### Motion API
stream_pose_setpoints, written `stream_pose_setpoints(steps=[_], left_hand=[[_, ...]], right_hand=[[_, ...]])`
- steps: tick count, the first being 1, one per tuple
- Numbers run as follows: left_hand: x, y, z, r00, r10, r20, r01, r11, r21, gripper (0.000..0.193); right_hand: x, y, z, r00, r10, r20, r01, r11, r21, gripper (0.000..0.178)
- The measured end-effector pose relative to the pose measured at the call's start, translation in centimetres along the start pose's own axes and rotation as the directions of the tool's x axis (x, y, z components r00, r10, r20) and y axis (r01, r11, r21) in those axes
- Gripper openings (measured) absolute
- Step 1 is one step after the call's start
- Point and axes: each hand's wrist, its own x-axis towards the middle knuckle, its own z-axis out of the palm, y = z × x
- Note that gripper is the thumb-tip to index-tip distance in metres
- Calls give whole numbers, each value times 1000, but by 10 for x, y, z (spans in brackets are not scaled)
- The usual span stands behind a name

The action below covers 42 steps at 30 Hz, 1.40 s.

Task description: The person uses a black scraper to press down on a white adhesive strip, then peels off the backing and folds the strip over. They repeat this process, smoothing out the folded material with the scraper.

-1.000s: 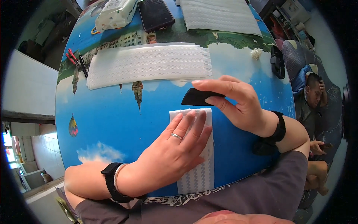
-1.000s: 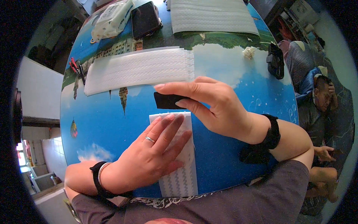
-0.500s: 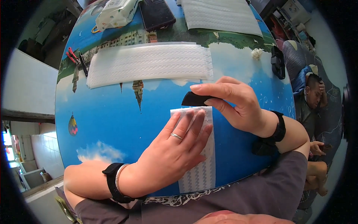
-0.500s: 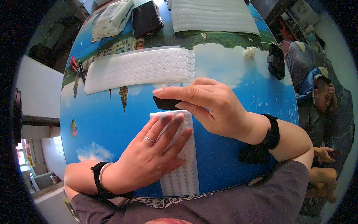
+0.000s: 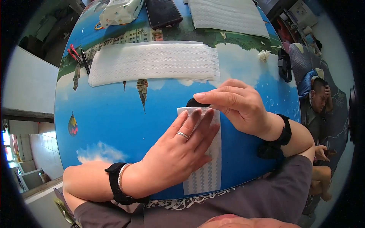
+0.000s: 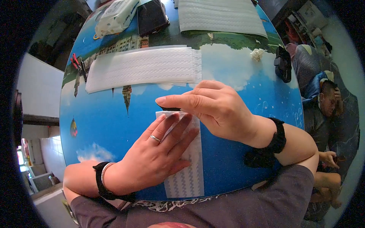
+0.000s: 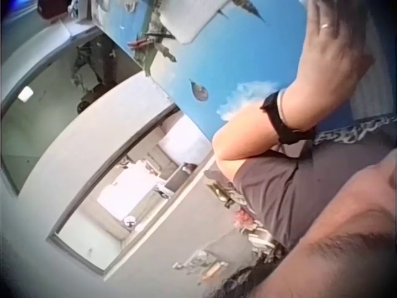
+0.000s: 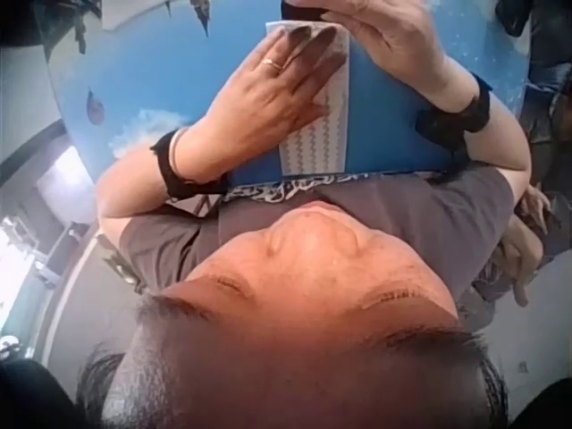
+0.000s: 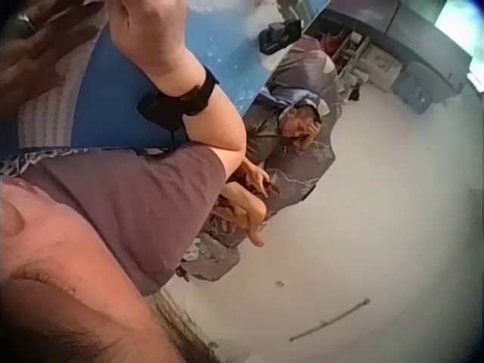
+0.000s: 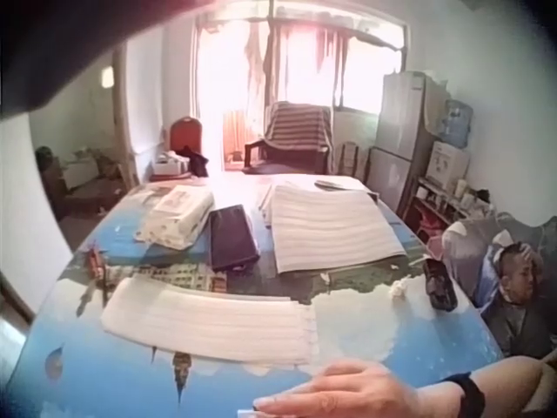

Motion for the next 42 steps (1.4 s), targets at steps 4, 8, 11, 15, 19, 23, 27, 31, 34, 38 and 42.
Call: stream_pose_setpoints(steps=[4, 8, 11, 15, 19, 23, 27, 31, 34, 38, 42], left_hand=[[0, -2, 1, 1000, 21, -18, -22, 1000, -22, 75], [2, -2, 0, 1000, 23, -10, -24, 999, -35, 74], [3, -2, 0, 999, 29, -13, -30, 999, -44, 73], [1, -1, 1, 999, 37, -33, -36, 999, 10, 74], [2, -2, 0, 999, 41, -30, -42, 998, -50, 74], [2, -2, 2, 998, 54, -34, -55, 998, -18, 74], [4, -2, 1, 999, 38, -18, -40, 996, -74, 74], [3, -2, 3, 998, 44, -51, -47, 997, -67, 75], [3, -3, 5, 997, 50, -67, -54, 997, -53, 76], [6, -3, 1, 998, 51, -45, -55, 992, -109, 77], [5, -3, 3, 998, 39, -52, -45, 993, -109, 78]], right_hand=[[4, -4, -2, 999, -23, 39, 23, 1000, -13, 39], [7, -8, 0, 996, -61, 60, 71, 980, -185, 39], [7, -4, 0, 999, 45, -30, -50, 983, -179, 39], [9, -8, 0, 1000, -8, 12, 9, 985, -172, 38], [7, -4, 4, 1000, 17, -19, -21, 980, -199, 38], [8, -6, 4, 999, -20, -38, 13, 986, -169, 39], [12, -11, 1, 994, -91, 58, 101, 975, -198, 39], [7, -8, 4, 996, -65, 67, 77, 977, -197, 39], [8, -6, 5, 999, -35, -2, 35, 988, -151, 39], [9, -10, 3, 999, -24, -43, 18, 990, -136, 40], [5, -8, 7, 1000, 2, 7, -1, 989, -150, 42]])
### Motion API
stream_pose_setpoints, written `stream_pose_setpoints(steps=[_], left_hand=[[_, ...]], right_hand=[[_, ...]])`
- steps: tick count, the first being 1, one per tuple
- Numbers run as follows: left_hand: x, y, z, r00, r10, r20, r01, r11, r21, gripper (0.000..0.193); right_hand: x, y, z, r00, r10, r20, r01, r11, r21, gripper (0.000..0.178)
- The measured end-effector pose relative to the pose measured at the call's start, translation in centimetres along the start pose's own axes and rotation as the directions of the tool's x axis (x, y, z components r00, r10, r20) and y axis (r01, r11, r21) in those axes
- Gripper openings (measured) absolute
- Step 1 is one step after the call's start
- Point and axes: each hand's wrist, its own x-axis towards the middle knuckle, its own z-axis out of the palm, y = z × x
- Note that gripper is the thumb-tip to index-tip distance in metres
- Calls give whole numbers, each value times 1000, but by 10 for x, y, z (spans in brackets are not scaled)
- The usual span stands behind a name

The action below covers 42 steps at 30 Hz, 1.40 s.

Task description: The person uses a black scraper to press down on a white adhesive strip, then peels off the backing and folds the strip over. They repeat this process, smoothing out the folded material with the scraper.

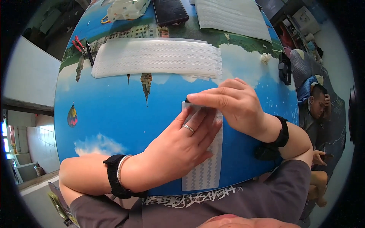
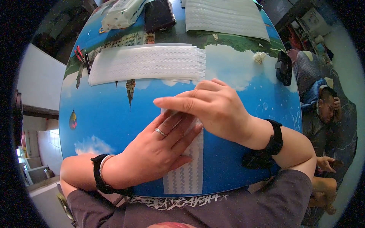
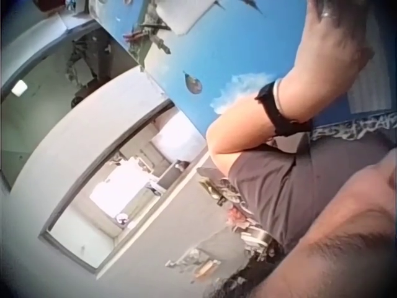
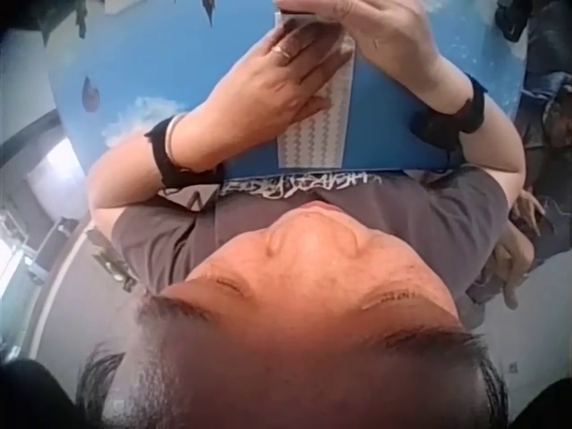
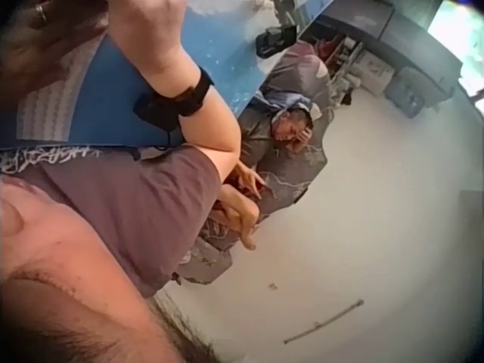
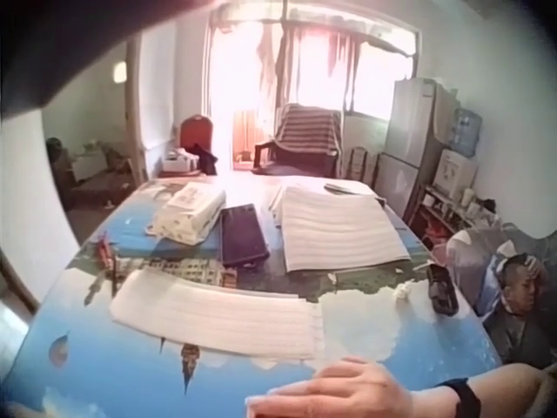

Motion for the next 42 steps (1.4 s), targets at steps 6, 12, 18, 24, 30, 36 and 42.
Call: stream_pose_setpoints(steps=[6, 12, 18, 24, 30, 36, 42], left_hand=[[0, 0, 0, 1000, 8, -5, -8, 1000, 25, 79], [-1, 0, 0, 1000, -7, 17, 6, 999, 31, 79], [-2, 1, 0, 1000, 0, 10, -1, 998, 59, 78], [-3, 0, 1, 1000, -2, 12, 1, 996, 93, 76], [-3, -1, -4, 1000, -18, 24, 16, 998, 64, 76], [-4, -1, -5, 1000, -16, 24, 14, 995, 95, 77], [-3, -2, -8, 999, -25, 40, 22, 996, 87, 77]], right_hand=[[0, -1, -1, 1000, -18, -5, 18, 999, -32, 42], [3, 1, 5, 995, 37, -90, -38, 999, -16, 48], [1, -5, -7, 1000, 23, 19, -22, 999, -27, 46], [0, -1, -8, 986, 167, -6, -166, 982, 88, 48], [-1, -2, -12, 999, 24, 39, -21, 996, -82, 44], [-5, 2, -2, 973, 208, -97, -186, 964, 192, 40], [-4, 2, -8, 992, 123, -3, -123, 990, 66, 37]])
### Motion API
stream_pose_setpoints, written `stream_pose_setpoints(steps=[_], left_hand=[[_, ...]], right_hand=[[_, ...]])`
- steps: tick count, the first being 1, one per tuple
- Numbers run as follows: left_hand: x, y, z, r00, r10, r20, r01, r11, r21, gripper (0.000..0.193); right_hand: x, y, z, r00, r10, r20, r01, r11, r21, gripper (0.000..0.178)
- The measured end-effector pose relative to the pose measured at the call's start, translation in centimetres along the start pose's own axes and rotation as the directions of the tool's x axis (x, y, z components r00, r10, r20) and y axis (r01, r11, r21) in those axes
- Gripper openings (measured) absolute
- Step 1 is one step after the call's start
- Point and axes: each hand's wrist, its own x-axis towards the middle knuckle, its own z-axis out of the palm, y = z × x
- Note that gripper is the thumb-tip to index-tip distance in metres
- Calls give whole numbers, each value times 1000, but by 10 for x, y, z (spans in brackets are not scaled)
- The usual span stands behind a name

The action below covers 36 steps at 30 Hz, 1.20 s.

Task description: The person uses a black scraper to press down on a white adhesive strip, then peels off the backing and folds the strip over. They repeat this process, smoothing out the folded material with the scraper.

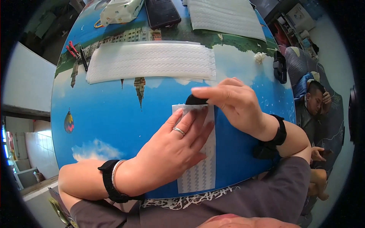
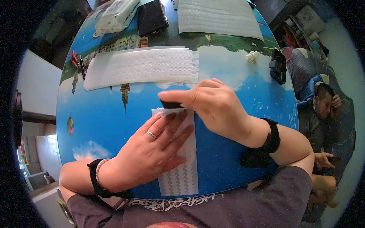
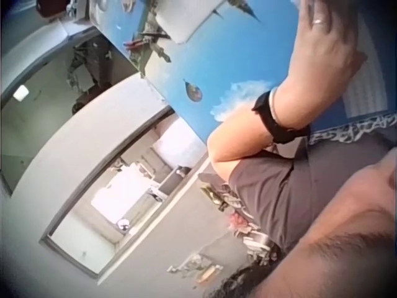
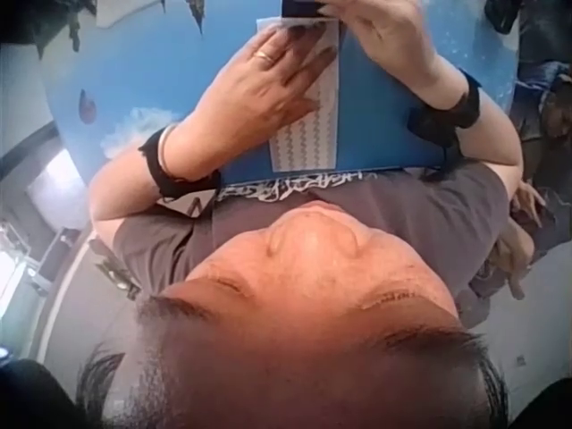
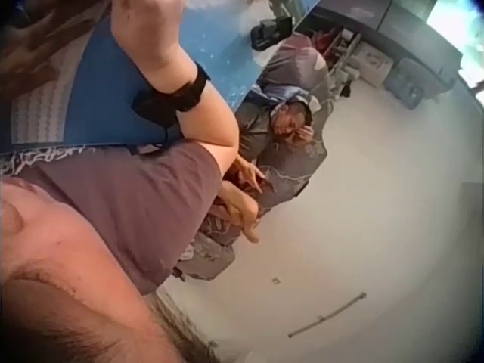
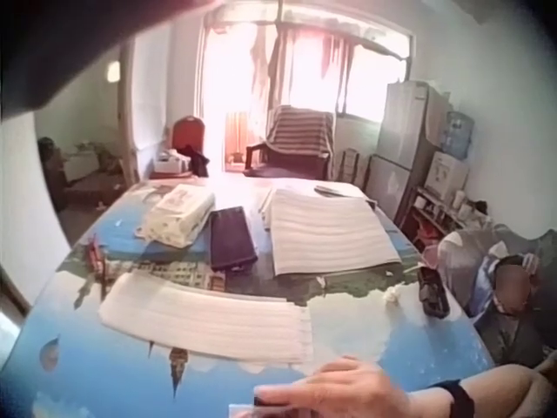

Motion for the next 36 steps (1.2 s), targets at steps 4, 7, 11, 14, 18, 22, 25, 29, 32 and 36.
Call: stream_pose_setpoints(steps=[4, 7, 11, 14, 18, 22, 25, 29, 32, 36], left_hand=[[-1, 2, 0, 1000, 2, 0, -2, 1000, 13, 77], [0, 2, -1, 1000, -6, 14, 6, 1000, 9, 78], [1, 0, -1, 1000, -2, 11, 2, 1000, 21, 78], [-1, 1, -1, 1000, -7, 10, 7, 1000, 12, 78], [2, 0, -1, 1000, 1, 14, -1, 1000, 10, 78], [2, -2, 7, 998, 38, -41, -38, 999, 10, 78], [4, 0, 6, 999, 17, -29, -18, 999, -41, 78], [5, -1, 7, 999, 20, -28, -21, 998, -59, 78], [5, -1, 6, 999, 25, -33, -27, 998, -65, 79], [7, 0, 5, 999, 25, -41, -28, 996, -83, 79]], right_hand=[[-1, -2, -3, 999, 24, -49, -23, 1000, 10, 36], [0, -4, -6, 1000, -30, 7, 31, 997, -77, 37], [1, 3, 2, 993, 38, -112, -34, 999, 33, 38], [-1, 2, -1, 993, 58, -101, -52, 997, 56, 37], [-1, 1, 5, 995, 69, -72, -63, 995, 82, 35], [4, -1, 8, 972, 130, -195, -82, 968, 237, 33], [6, -6, 0, 997, -74, 0, 74, 996, -55, 33], [6, -5, 3, 994, -99, 52, 106, 984, -143, 35], [3, 1, 5, 997, -16, -74, 17, 1000, 19, 38], [3, -4, 3, 996, -86, 31, 89, 990, -113, 54]])
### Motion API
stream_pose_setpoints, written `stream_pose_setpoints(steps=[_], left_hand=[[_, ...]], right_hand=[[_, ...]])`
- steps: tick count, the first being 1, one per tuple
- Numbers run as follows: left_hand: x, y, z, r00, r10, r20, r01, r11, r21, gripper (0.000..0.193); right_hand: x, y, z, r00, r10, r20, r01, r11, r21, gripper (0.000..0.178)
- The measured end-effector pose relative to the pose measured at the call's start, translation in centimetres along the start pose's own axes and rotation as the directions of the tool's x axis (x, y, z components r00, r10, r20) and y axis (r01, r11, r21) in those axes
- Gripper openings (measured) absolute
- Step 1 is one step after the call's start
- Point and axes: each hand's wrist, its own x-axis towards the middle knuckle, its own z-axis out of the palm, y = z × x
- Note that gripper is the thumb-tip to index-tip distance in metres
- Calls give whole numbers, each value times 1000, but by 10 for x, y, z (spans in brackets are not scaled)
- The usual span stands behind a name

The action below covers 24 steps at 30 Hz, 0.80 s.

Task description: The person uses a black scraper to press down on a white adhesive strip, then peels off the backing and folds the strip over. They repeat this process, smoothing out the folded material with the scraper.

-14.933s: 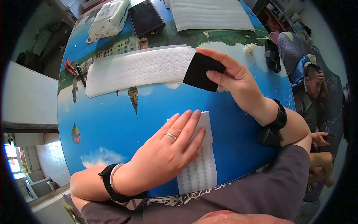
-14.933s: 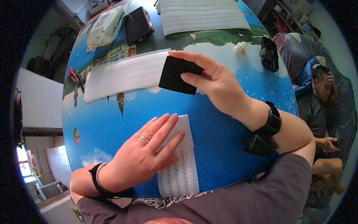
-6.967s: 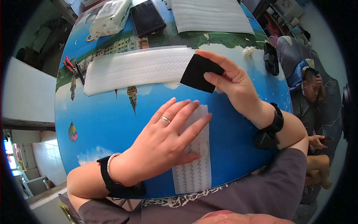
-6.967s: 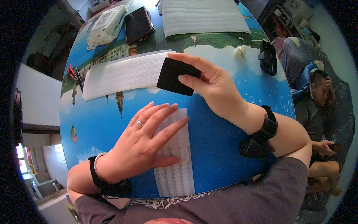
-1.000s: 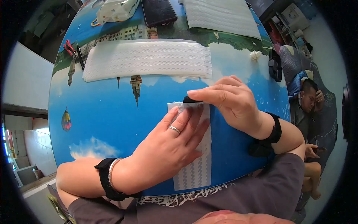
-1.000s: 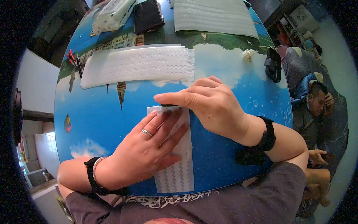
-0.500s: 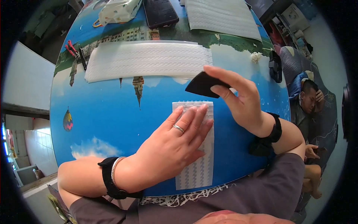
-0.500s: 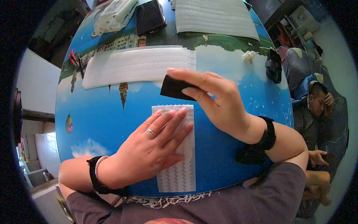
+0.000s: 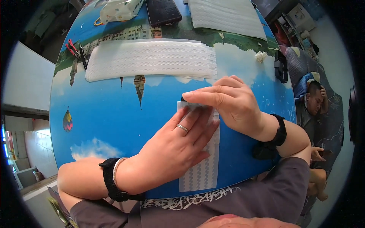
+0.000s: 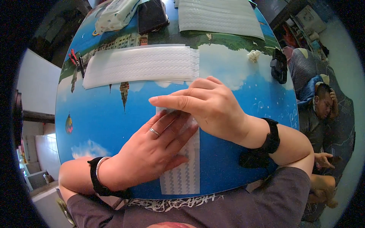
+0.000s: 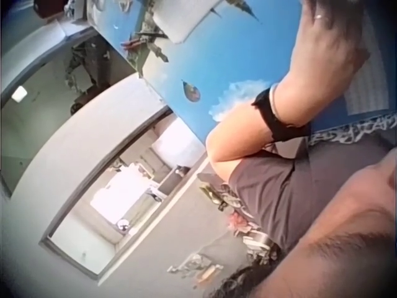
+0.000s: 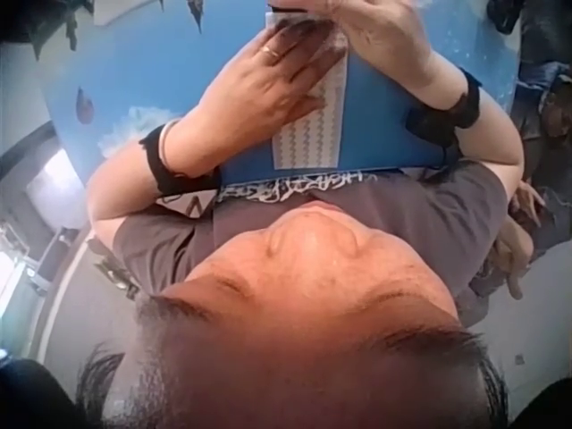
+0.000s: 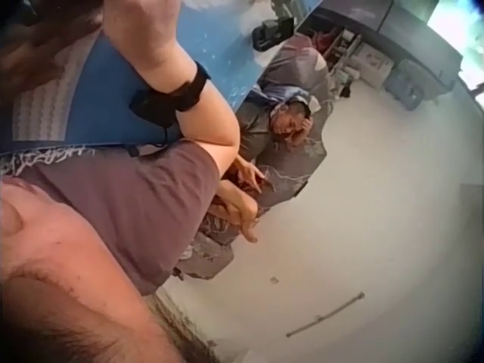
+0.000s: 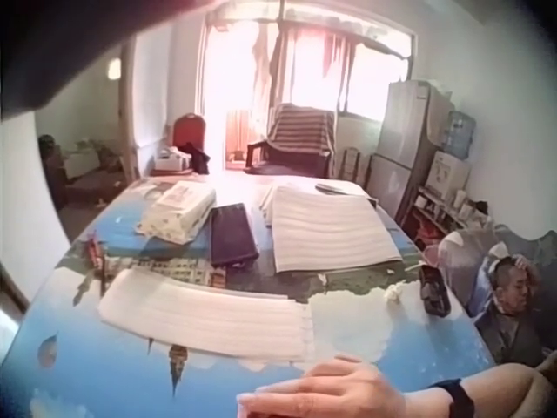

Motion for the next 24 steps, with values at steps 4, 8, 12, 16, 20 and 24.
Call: stream_pose_setpoints(steps=[4, 8, 12, 16, 20, 24], left_hand=[[0, -2, -2, 1000, 3, 11, -3, 999, 33, 79], [-1, -5, -5, 1000, -19, 21, 17, 997, 78, 80], [0, -6, -8, 998, -66, 5, 66, 994, 89, 82], [2, -8, -10, 996, -86, 21, 85, 995, 53, 85], [7, -16, -13, 998, -59, 2, 59, 998, -9, 88], [10, -18, -15, 1000, -22, -22, 20, 998, -63, 89]], right_hand=[[1, 3, 0, 975, 220, -12, -208, 937, 282, 42], [-6, 11, 0, 936, 341, -85, -264, 843, 468, 45], [-6, 13, -4, 917, 400, 5, -333, 758, 561, 48], [-6, 15, -5, 909, 417, 13, -343, 729, 592, 50], [-6, 18, -3, 872, 490, 16, -350, 600, 720, 51], [-6, 21, -5, 863, 505, 23, -387, 631, 672, 51]])
